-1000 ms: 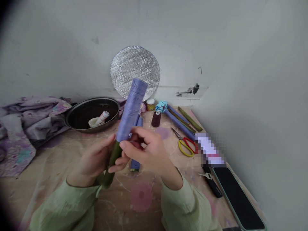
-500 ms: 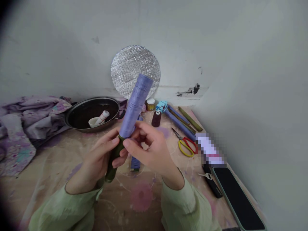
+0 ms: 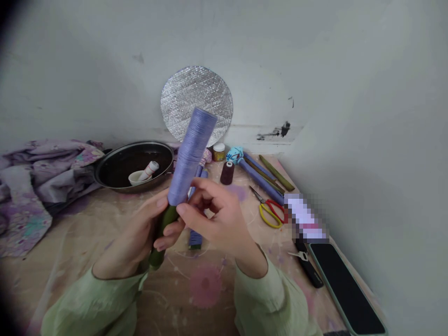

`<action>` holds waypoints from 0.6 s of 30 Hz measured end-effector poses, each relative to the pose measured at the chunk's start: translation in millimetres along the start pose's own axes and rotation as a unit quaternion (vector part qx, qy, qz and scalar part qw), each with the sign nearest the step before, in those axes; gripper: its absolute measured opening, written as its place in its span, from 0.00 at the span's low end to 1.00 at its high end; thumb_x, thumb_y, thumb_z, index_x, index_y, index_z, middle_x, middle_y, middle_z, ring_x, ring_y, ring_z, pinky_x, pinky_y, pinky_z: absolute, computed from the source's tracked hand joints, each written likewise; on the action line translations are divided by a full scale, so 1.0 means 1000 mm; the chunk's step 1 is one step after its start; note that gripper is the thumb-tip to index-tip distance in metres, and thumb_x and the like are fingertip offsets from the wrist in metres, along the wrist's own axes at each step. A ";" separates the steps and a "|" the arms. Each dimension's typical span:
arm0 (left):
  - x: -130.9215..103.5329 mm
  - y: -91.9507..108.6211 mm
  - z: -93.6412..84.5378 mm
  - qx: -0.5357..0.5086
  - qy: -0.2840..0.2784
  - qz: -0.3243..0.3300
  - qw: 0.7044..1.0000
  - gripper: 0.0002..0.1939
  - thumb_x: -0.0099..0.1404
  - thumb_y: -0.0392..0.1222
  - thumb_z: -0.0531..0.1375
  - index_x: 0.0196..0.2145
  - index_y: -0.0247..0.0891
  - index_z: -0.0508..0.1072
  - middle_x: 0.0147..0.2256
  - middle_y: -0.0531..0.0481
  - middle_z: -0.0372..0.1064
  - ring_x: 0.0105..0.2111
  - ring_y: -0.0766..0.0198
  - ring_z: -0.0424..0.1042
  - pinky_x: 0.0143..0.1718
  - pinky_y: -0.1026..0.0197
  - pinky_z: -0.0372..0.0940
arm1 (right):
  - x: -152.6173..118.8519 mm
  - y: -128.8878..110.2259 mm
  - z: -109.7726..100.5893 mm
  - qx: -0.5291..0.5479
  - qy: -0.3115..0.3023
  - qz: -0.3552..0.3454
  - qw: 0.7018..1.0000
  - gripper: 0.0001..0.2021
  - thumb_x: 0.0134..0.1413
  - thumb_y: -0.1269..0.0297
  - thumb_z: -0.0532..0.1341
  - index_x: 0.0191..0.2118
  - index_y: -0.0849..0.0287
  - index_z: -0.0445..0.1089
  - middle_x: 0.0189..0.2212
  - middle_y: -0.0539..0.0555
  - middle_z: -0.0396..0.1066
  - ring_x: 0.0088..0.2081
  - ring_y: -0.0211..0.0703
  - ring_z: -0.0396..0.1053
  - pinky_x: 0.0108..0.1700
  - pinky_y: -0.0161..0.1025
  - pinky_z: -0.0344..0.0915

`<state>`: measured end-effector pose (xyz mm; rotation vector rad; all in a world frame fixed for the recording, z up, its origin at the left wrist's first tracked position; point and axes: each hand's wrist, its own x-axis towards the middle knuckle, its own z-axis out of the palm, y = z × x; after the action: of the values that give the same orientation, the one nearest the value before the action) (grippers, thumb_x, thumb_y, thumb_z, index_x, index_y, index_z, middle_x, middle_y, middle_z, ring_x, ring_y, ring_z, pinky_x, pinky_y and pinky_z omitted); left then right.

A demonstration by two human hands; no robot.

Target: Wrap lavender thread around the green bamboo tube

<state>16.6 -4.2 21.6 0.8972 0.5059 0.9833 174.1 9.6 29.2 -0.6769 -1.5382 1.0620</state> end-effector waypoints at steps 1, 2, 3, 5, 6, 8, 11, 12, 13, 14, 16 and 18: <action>0.000 -0.001 0.000 0.005 -0.001 -0.001 1.000 0.17 0.69 0.55 0.60 0.34 0.38 0.65 0.20 0.60 0.59 0.14 0.78 0.49 0.12 0.77 0.49 | 0.000 0.000 0.000 0.001 -0.003 0.001 1.000 0.06 0.54 0.72 0.67 0.37 0.57 0.72 0.21 0.43 0.67 0.21 0.31 0.64 0.21 0.29 0.57; 0.000 -0.001 -0.001 0.009 -0.004 -0.001 1.000 0.17 0.69 0.56 0.59 0.34 0.38 0.65 0.19 0.61 0.58 0.13 0.78 0.48 0.12 0.77 0.48 | 0.000 0.000 0.000 0.002 -0.005 0.003 1.000 0.05 0.54 0.72 0.66 0.37 0.57 0.72 0.21 0.43 0.67 0.21 0.31 0.64 0.21 0.29 0.57; 0.000 -0.002 -0.001 0.013 -0.006 -0.002 1.000 0.18 0.69 0.57 0.59 0.34 0.39 0.65 0.19 0.61 0.57 0.13 0.78 0.47 0.12 0.77 0.47 | 0.000 0.000 0.001 0.002 -0.006 0.005 1.000 0.05 0.54 0.72 0.66 0.36 0.57 0.72 0.21 0.43 0.67 0.21 0.31 0.63 0.21 0.29 0.57; 0.001 -0.003 -0.003 0.018 -0.007 -0.002 1.000 0.18 0.69 0.57 0.58 0.34 0.39 0.64 0.19 0.61 0.57 0.13 0.78 0.46 0.12 0.76 0.46 | 0.000 0.001 0.001 0.001 -0.004 0.009 1.000 0.05 0.54 0.71 0.67 0.37 0.57 0.72 0.21 0.43 0.67 0.21 0.31 0.64 0.21 0.29 0.57; 0.001 -0.003 -0.003 0.017 -0.008 0.001 1.000 0.18 0.70 0.57 0.58 0.34 0.39 0.64 0.20 0.62 0.57 0.13 0.78 0.46 0.12 0.76 0.47 | 0.000 0.001 0.002 -0.002 -0.002 0.012 1.000 0.05 0.54 0.71 0.67 0.37 0.57 0.72 0.21 0.43 0.67 0.21 0.31 0.64 0.21 0.29 0.58; 0.002 -0.003 -0.004 0.013 -0.016 0.012 1.000 0.18 0.69 0.57 0.59 0.35 0.39 0.64 0.20 0.62 0.57 0.13 0.78 0.46 0.12 0.76 0.47 | 0.000 0.002 0.002 -0.008 0.005 0.019 1.000 0.06 0.54 0.70 0.67 0.39 0.57 0.73 0.21 0.44 0.67 0.22 0.32 0.65 0.22 0.30 0.58; 0.002 -0.003 -0.004 0.029 -0.025 0.033 0.999 0.17 0.68 0.55 0.62 0.36 0.39 0.65 0.20 0.63 0.55 0.15 0.78 0.46 0.13 0.77 0.46 | 0.000 0.004 0.003 -0.006 0.000 0.028 1.000 0.07 0.54 0.69 0.67 0.40 0.57 0.73 0.22 0.44 0.68 0.22 0.33 0.66 0.23 0.31 0.60; 0.002 -0.003 -0.003 0.039 -0.020 0.041 0.998 0.17 0.67 0.55 0.62 0.36 0.39 0.65 0.20 0.63 0.54 0.15 0.77 0.45 0.13 0.77 0.46 | 0.001 0.005 0.003 -0.001 -0.004 0.030 1.000 0.07 0.55 0.69 0.67 0.40 0.57 0.73 0.22 0.44 0.69 0.23 0.34 0.67 0.23 0.31 0.61; 0.001 -0.003 -0.003 0.048 -0.012 0.049 0.998 0.17 0.68 0.55 0.62 0.36 0.39 0.66 0.20 0.63 0.54 0.15 0.77 0.45 0.13 0.77 0.45 | 0.001 0.006 0.003 0.007 -0.010 0.031 0.999 0.07 0.55 0.68 0.67 0.41 0.57 0.74 0.22 0.44 0.69 0.23 0.34 0.67 0.24 0.31 0.62; 0.001 -0.002 -0.002 0.057 -0.002 0.055 0.997 0.17 0.68 0.56 0.62 0.37 0.39 0.66 0.20 0.63 0.53 0.15 0.77 0.45 0.13 0.77 0.45 | 0.001 0.006 0.003 0.014 -0.017 0.032 0.999 0.08 0.55 0.68 0.68 0.42 0.57 0.74 0.22 0.44 0.69 0.23 0.34 0.68 0.24 0.31 0.62; 0.001 0.000 -0.002 0.070 0.019 0.064 0.995 0.17 0.69 0.57 0.60 0.36 0.39 0.67 0.19 0.63 0.53 0.14 0.76 0.45 0.12 0.76 0.46 | 0.001 0.007 0.002 0.024 -0.034 0.040 0.998 0.10 0.57 0.68 0.67 0.45 0.56 0.74 0.23 0.44 0.70 0.23 0.34 0.68 0.23 0.31 0.62; -0.001 0.005 -0.002 0.080 0.031 0.080 0.993 0.19 0.68 0.59 0.60 0.35 0.40 0.67 0.17 0.63 0.52 0.13 0.76 0.46 0.12 0.75 0.48 | 0.002 0.007 0.002 0.026 -0.051 0.051 0.997 0.11 0.58 0.67 0.67 0.47 0.55 0.74 0.24 0.45 0.71 0.23 0.34 0.68 0.23 0.31 0.62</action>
<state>12.3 -2.9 24.9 1.0652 0.5774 1.1299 170.5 13.6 23.6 -0.6790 -1.5719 1.2251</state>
